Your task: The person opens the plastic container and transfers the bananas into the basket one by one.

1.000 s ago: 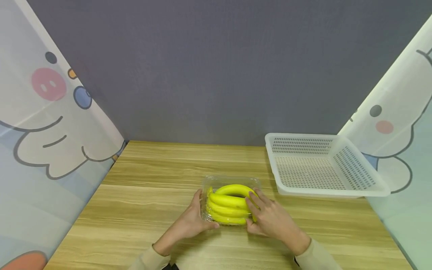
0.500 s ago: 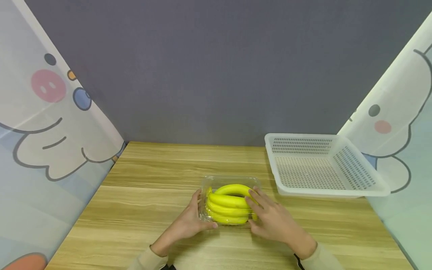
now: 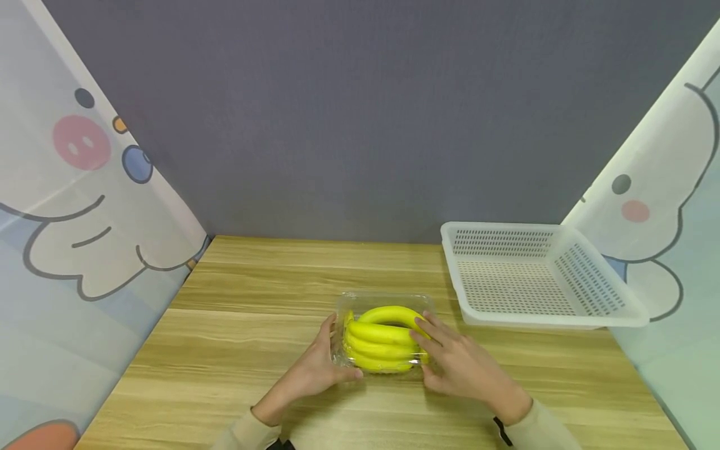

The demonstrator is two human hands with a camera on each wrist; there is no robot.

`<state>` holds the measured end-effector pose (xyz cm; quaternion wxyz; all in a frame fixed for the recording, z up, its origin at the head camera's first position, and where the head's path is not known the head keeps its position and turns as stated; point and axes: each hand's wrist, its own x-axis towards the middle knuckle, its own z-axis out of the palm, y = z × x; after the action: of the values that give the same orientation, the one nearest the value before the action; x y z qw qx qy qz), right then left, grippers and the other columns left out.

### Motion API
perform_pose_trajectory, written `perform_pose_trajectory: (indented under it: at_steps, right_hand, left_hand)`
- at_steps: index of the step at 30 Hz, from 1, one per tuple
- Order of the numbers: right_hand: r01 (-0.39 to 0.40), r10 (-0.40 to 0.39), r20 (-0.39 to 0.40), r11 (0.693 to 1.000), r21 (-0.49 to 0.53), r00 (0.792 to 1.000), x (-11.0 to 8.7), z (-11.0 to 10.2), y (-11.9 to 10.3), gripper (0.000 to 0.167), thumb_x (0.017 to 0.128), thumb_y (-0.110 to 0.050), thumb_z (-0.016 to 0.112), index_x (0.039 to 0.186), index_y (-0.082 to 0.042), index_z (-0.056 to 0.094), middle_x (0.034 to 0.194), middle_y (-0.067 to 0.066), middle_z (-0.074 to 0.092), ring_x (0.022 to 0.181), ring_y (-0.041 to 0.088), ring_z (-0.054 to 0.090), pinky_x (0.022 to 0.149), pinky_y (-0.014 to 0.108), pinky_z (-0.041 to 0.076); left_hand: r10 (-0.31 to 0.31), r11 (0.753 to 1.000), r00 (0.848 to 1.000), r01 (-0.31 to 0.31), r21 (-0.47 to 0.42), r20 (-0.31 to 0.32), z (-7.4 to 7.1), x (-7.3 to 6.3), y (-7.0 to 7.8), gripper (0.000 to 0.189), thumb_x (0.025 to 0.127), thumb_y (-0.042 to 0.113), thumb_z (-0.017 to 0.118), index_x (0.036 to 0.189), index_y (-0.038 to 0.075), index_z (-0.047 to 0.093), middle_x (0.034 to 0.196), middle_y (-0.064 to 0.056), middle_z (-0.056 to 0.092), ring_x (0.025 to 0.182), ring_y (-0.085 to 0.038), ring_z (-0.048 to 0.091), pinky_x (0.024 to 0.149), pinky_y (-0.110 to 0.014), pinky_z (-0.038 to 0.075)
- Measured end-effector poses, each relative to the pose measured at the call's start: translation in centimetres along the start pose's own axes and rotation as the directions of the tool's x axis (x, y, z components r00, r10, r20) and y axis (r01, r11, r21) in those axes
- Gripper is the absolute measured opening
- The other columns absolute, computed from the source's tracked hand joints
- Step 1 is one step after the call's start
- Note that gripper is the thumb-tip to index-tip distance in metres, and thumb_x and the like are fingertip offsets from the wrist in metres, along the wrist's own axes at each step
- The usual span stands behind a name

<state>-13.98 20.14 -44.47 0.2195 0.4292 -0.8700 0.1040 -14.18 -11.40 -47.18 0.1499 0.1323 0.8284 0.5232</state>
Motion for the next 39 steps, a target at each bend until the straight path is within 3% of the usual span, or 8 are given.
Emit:
perform_pose_trajectory:
  at_steps: [4,9,15,21,25,28,36,39]
  right_hand:
    - [-0.004,0.004,-0.011,1.0,0.024,1.0,0.4,0.0,0.2,0.055,0.07,-0.017,0.077,0.121,0.001,0.072,0.128,0.026,0.066,0.119,0.046,0.062,0.046,0.012,0.042]
    - [0.003,-0.001,-0.03,0.999,0.048,1.0,0.7,-0.1,0.6,0.052,0.068,-0.016,0.077,0.117,0.001,0.074,0.124,0.026,0.067,0.114,0.045,0.065,0.052,0.014,0.051]
    - [0.003,0.003,-0.064,0.996,0.085,0.998,0.9,0.0,1.0,0.052,0.068,-0.014,0.077,0.117,0.003,0.073,0.122,0.028,0.068,0.11,0.045,0.067,0.055,0.015,0.053]
    - [-0.007,0.016,-0.09,0.995,0.101,0.996,1.0,0.0,1.1,0.052,0.066,-0.014,0.077,0.116,0.003,0.074,0.121,0.027,0.068,0.109,0.042,0.068,0.073,0.037,0.063]
    - [-0.051,0.062,-0.076,0.99,0.134,0.995,1.0,-0.3,1.0,0.053,0.066,-0.012,0.075,0.117,0.001,0.074,0.123,0.026,0.068,0.11,0.042,0.068,0.063,0.023,0.058]
    - [-0.092,0.102,-0.057,0.983,0.16,0.993,1.0,-0.5,1.0,0.053,0.067,-0.012,0.074,0.118,0.0,0.073,0.124,0.025,0.068,0.11,0.041,0.068,0.056,0.014,0.045]
    - [-0.218,0.233,-0.017,0.929,0.3,0.972,1.4,-1.7,1.1,0.05,0.073,-0.012,0.074,0.122,-0.002,0.073,0.125,0.017,0.07,0.112,0.038,0.068,0.055,0.017,0.045]
    - [-0.238,0.249,0.001,0.923,0.303,0.968,1.5,-2.0,1.0,0.05,0.075,-0.016,0.075,0.123,-0.005,0.072,0.128,0.013,0.069,0.117,0.036,0.066,0.064,0.025,0.056]
  left_hand:
    - [-0.004,1.0,1.0,0.004,0.006,-0.004,-0.1,0.1,-0.2,0.127,0.078,0.031,0.09,0.161,0.001,-0.002,0.162,-0.033,0.014,0.142,-0.056,0.029,0.109,-0.068,0.035]
    - [-0.014,1.0,1.0,0.014,0.028,-0.01,-0.1,0.1,-0.2,0.127,0.077,0.033,0.09,0.161,0.002,0.0,0.161,-0.032,0.019,0.141,-0.057,0.029,0.107,-0.073,0.032]
    - [0.015,1.0,1.0,-0.015,0.009,0.004,-0.2,0.1,-0.2,0.125,0.078,0.031,0.089,0.161,0.002,0.0,0.16,-0.033,0.02,0.135,-0.058,0.037,0.104,-0.07,0.04]
    - [0.021,1.0,0.999,-0.02,-0.023,0.024,-0.3,0.1,-0.1,0.123,0.08,0.029,0.088,0.161,0.003,-0.001,0.16,-0.035,0.019,0.133,-0.059,0.041,0.104,-0.065,0.044]
    - [0.002,1.0,1.0,-0.001,-0.017,0.023,-0.3,0.0,0.0,0.123,0.08,0.029,0.088,0.161,0.003,-0.001,0.159,-0.038,0.018,0.134,-0.059,0.039,0.103,-0.064,0.045]
    - [-0.004,1.0,1.0,0.005,-0.017,0.022,-0.3,0.0,0.0,0.124,0.08,0.03,0.088,0.161,0.003,-0.002,0.158,-0.04,0.018,0.136,-0.058,0.037,0.104,-0.064,0.044]
    - [0.016,0.999,1.0,-0.015,-0.046,0.021,-0.2,0.2,0.2,0.125,0.079,0.025,0.089,0.161,0.005,-0.002,0.157,-0.039,0.023,0.14,-0.054,0.035,0.11,-0.063,0.036]
    - [-0.014,0.999,1.0,0.015,-0.028,0.02,-0.4,0.0,0.3,0.126,0.079,0.027,0.089,0.161,0.002,-0.004,0.152,-0.043,0.028,0.139,-0.055,0.037,0.108,-0.063,0.039]
